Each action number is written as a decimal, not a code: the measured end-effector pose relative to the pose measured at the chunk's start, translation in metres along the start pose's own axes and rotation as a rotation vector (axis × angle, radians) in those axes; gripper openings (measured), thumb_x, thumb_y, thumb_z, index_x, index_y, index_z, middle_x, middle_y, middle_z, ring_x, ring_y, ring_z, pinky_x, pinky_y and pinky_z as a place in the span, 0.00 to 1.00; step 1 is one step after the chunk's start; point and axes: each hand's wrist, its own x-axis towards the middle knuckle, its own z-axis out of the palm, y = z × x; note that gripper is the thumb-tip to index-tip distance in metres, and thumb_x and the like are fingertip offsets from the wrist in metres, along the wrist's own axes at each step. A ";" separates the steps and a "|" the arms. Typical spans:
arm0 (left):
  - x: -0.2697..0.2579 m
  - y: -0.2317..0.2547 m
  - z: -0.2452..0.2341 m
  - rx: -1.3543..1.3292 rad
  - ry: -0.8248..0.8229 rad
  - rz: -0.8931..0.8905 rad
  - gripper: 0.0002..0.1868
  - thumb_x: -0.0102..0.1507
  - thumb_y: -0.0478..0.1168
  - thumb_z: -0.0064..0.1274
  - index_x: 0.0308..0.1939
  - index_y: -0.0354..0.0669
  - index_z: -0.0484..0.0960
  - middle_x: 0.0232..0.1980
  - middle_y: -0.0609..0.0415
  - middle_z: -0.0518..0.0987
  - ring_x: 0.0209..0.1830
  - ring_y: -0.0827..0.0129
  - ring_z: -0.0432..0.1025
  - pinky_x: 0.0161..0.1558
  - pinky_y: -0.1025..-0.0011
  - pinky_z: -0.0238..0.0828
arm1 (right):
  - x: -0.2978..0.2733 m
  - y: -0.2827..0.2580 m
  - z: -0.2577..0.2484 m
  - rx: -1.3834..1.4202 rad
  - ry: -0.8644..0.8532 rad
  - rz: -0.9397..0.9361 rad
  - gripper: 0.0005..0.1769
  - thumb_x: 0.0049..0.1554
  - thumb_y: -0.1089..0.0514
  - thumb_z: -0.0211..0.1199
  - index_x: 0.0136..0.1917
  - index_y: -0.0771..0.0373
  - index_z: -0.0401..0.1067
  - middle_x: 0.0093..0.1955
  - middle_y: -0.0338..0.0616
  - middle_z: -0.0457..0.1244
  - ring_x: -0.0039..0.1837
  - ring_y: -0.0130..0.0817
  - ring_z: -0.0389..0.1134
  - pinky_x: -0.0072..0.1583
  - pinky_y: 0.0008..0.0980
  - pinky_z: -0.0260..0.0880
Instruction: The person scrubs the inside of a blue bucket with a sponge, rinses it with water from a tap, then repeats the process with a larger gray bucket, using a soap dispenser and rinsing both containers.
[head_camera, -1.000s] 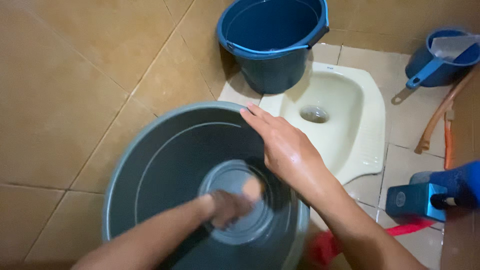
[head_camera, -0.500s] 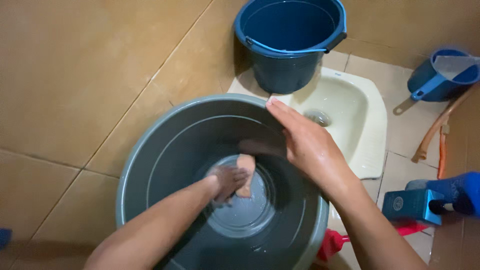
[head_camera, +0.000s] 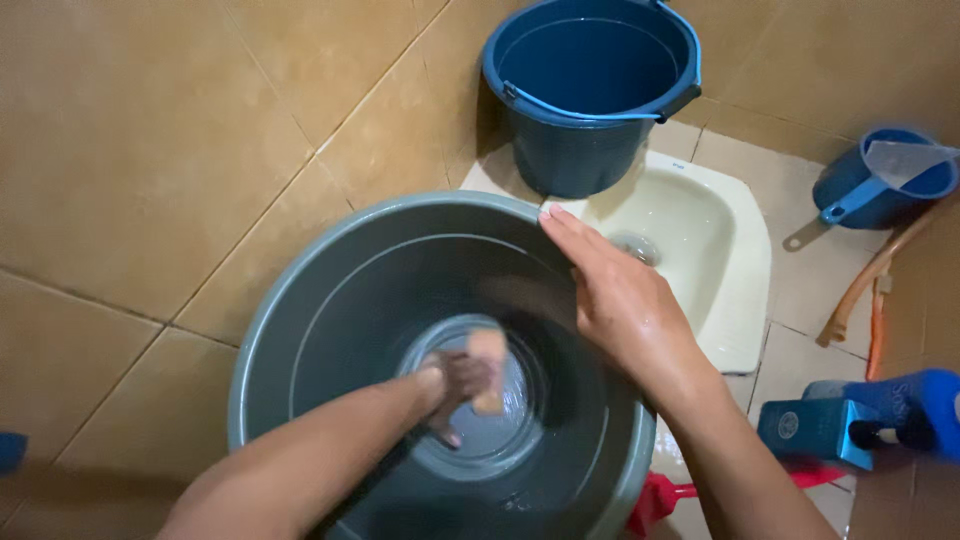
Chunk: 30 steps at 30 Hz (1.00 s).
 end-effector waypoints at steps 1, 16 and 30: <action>0.006 0.007 0.002 0.006 0.102 0.165 0.61 0.59 0.78 0.42 0.83 0.47 0.39 0.86 0.55 0.32 0.87 0.66 0.27 0.79 0.58 0.21 | -0.001 0.000 0.001 0.000 -0.001 0.001 0.38 0.52 0.73 0.54 0.75 0.56 0.62 0.76 0.45 0.58 0.70 0.50 0.64 0.63 0.44 0.66; 0.017 0.025 -0.020 -0.137 0.060 0.059 0.50 0.60 0.72 0.49 0.81 0.59 0.55 0.84 0.49 0.52 0.84 0.50 0.44 0.76 0.43 0.41 | 0.003 -0.002 -0.006 -0.056 -0.190 -0.345 0.25 0.52 0.61 0.65 0.64 0.56 0.75 0.72 0.41 0.63 0.79 0.45 0.55 0.78 0.51 0.46; 0.023 0.040 -0.015 -0.185 0.209 0.144 0.52 0.58 0.70 0.49 0.81 0.63 0.47 0.82 0.63 0.51 0.82 0.67 0.42 0.77 0.45 0.26 | 0.007 0.002 -0.004 -0.025 -0.188 -0.234 0.22 0.52 0.64 0.62 0.61 0.57 0.77 0.67 0.41 0.67 0.75 0.41 0.59 0.74 0.61 0.46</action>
